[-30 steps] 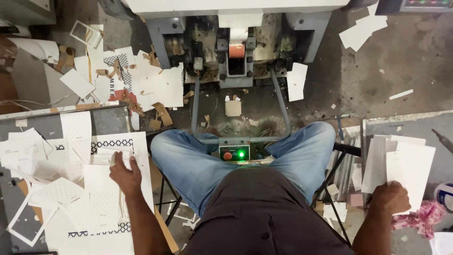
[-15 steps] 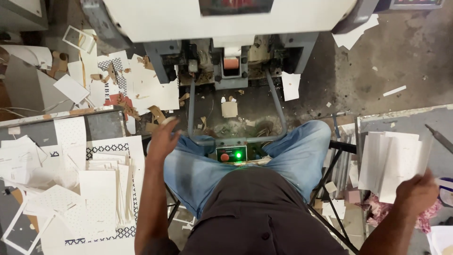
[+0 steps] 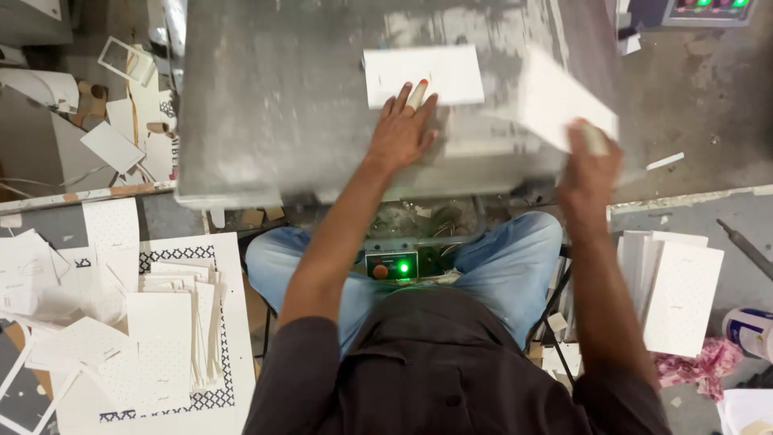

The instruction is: Operating a mechanical press machine to process paper sheets, including loading, unloading, and sorting the output.

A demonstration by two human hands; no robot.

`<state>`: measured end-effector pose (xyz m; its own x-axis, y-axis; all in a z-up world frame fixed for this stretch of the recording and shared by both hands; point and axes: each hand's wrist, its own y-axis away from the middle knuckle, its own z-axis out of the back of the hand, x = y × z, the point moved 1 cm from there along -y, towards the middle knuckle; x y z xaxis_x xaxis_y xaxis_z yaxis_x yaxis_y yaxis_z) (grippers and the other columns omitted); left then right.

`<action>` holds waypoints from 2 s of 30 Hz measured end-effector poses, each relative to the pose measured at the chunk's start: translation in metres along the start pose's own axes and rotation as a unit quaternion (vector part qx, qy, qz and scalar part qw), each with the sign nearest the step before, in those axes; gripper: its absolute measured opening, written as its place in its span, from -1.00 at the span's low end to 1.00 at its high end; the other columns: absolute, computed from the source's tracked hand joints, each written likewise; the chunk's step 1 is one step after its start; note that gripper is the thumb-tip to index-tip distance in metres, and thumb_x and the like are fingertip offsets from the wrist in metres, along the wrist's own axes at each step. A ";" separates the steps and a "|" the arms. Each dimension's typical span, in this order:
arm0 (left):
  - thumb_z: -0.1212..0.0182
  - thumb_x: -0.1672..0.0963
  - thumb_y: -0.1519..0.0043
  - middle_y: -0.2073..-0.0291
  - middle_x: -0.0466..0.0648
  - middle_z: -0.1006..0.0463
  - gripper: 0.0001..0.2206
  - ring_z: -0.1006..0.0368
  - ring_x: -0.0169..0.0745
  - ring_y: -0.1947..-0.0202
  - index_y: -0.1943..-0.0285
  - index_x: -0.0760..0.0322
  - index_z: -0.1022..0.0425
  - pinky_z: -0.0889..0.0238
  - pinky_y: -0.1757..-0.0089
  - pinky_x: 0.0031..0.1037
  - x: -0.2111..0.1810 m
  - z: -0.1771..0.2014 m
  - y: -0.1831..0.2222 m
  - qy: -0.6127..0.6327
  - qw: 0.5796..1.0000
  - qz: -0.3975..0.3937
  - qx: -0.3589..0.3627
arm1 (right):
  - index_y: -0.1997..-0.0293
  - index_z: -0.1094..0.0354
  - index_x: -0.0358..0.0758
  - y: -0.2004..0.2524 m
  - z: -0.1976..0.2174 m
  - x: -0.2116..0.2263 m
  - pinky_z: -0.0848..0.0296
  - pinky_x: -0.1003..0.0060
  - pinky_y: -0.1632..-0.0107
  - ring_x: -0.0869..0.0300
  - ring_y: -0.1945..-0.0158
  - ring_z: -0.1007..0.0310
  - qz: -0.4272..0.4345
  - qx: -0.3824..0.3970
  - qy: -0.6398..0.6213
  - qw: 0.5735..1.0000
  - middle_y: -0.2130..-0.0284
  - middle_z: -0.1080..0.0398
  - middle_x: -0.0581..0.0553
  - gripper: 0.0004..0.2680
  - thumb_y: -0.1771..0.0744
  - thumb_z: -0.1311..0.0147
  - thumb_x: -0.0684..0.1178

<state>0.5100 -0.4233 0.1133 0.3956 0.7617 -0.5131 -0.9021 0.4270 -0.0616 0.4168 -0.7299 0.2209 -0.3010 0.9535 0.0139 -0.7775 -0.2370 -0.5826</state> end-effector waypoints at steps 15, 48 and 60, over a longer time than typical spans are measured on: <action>-0.21 -0.18 -0.05 -0.37 0.16 -0.30 -0.26 -0.05 0.21 -0.42 -0.36 0.23 -0.29 0.12 -0.29 0.07 -0.018 -0.043 0.172 -0.073 0.993 0.003 0.089 | -0.24 -0.45 -0.13 0.018 -0.196 0.101 -0.18 -0.18 -0.20 -0.03 -0.31 -0.28 0.157 0.198 -0.106 0.962 -0.29 -0.35 -0.17 -0.63 -0.28 -0.04 -0.27; -0.07 0.04 -0.38 -0.27 0.23 -0.47 -0.63 -0.34 0.46 -0.15 -0.30 0.29 -0.43 -0.25 -0.03 0.23 0.162 0.015 0.626 -0.133 0.735 0.658 -0.097 | -0.44 -0.15 -0.22 -0.102 -0.220 0.072 0.22 -0.57 -0.22 -0.31 -0.28 -0.20 0.052 0.387 -0.231 0.891 -0.23 -0.29 -0.47 -0.47 -0.38 -0.03 0.32; -0.13 -0.12 -0.33 -0.47 0.26 -0.24 -0.39 -0.17 0.47 -0.33 -0.47 0.27 -0.33 -0.13 -0.10 0.28 0.164 -0.002 0.620 -0.131 0.710 0.668 -0.181 | 0.00 -0.53 -0.20 0.128 -0.076 -0.128 -0.30 -0.12 -0.17 -0.13 0.04 -0.44 -0.133 0.115 -0.022 0.984 0.19 -0.50 -0.22 -0.94 -0.45 -0.17 -0.13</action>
<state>0.0152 -0.0350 -0.0109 -0.8784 0.4545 -0.1476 -0.4697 -0.8782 0.0905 0.3974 -0.8678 0.0826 -0.0898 0.9799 0.1783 -0.9346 -0.0210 -0.3551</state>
